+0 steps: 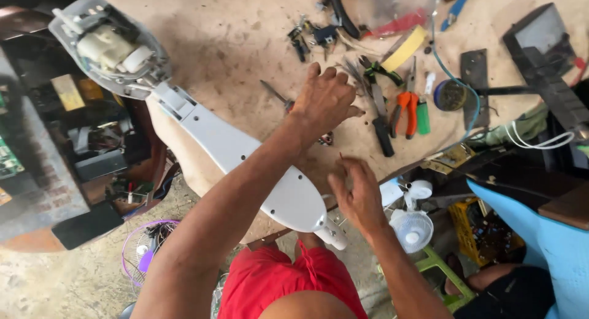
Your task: Disassembling a plastic electric fan body by removing screws and prying apart housing components on a repair bench.
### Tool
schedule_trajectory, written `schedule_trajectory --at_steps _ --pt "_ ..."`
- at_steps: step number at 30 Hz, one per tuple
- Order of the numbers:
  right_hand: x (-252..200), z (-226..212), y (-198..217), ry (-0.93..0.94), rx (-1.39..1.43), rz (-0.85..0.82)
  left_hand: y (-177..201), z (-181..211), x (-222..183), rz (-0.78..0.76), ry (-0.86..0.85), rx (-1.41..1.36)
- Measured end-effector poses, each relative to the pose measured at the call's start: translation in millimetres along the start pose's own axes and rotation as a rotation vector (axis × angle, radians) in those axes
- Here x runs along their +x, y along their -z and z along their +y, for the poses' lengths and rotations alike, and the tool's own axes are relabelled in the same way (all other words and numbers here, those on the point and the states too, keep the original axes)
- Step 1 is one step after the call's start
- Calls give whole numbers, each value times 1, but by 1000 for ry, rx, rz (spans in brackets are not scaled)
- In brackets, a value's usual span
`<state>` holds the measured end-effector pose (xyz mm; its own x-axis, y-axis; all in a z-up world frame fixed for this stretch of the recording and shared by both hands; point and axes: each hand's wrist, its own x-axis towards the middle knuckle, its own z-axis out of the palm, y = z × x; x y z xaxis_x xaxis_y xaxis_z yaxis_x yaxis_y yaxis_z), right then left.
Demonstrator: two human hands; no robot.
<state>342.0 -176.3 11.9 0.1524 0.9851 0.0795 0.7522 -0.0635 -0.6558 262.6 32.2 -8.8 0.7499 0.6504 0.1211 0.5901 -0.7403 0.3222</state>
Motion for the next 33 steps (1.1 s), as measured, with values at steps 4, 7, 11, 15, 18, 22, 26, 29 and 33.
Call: schedule_trajectory --at_steps 4,7,11,15,18,22,26,29,33 --pt "-12 -74 13 -82 43 -443 97 -14 -69 27 157 -159" --pt "-27 -84 -15 197 -361 -355 123 -9 -148 548 321 -295" --pt "-21 -89 -31 166 -236 -239 78 13 -216 941 868 -608" --pt "-25 -88 -31 209 -217 -230 21 24 -230 796 958 -889" --pt "-27 -79 -33 200 -196 -252 -3 12 -230 723 1070 -862" --pt "-22 -73 -28 251 -192 -269 23 21 -225 801 920 -920" --pt "-14 -68 -27 280 -158 -287 28 19 -216 919 936 -937" --pt "-18 -67 -25 285 -155 -308 32 25 -218 931 952 -977" --pt "-20 -70 -28 214 -129 -352 36 24 -219 932 916 -1049"
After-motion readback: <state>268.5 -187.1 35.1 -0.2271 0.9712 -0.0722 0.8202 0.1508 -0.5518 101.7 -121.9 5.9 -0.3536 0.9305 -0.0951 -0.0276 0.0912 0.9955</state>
